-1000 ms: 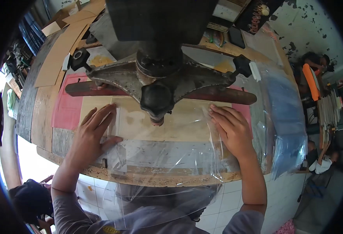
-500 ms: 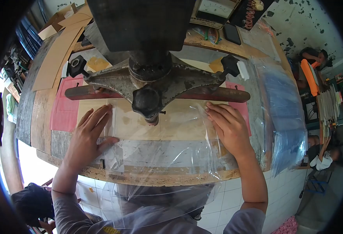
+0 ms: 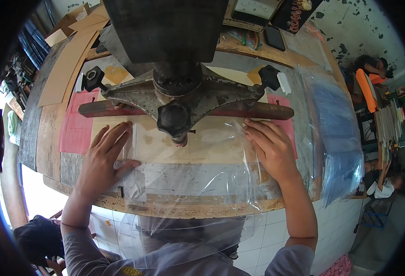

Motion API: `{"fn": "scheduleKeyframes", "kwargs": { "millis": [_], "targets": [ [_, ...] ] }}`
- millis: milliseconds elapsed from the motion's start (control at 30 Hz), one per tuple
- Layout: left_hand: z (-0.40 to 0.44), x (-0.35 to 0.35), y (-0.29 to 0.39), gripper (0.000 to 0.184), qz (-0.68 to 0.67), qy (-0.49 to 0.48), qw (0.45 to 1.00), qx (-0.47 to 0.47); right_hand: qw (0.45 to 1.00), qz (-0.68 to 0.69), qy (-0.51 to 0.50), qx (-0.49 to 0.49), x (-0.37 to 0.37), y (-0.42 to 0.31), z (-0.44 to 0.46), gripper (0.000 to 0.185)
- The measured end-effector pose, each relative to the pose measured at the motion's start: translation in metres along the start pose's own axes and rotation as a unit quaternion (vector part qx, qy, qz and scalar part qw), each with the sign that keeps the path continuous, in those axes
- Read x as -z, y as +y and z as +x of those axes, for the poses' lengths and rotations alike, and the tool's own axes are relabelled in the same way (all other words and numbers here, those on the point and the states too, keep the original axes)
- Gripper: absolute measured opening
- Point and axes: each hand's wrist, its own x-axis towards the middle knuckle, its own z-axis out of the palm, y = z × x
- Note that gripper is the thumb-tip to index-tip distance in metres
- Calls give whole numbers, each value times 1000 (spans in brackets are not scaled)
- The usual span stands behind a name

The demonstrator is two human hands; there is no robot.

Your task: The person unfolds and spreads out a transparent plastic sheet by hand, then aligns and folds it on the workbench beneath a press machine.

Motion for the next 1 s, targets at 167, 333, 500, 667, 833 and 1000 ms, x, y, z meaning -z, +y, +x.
{"fn": "scheduleKeyframes", "kwargs": {
  "millis": [167,333,500,667,833,1000],
  "targets": [
    [2,1,-1,69,3,12,1000,-14,1000,-3,11,10,0,3,-1,17],
    [4,1,-3,64,-10,27,999,-37,1000,-13,11,10,2,2,1,17],
    [1,-2,-8,62,-13,40,998,-38,999,-31,-1,6,3,-1,0,18],
    [-2,-9,-12,63,3,63,996,-58,1000,-16,-3,3,-1,-6,-2,15],
    [-4,-11,-13,62,-14,72,996,-56,1000,-5,4,7,-1,-6,0,14],
    [-6,-14,-14,61,-21,84,995,-58,1000,8,8,4,-2,-8,1,14]
  ]
}}
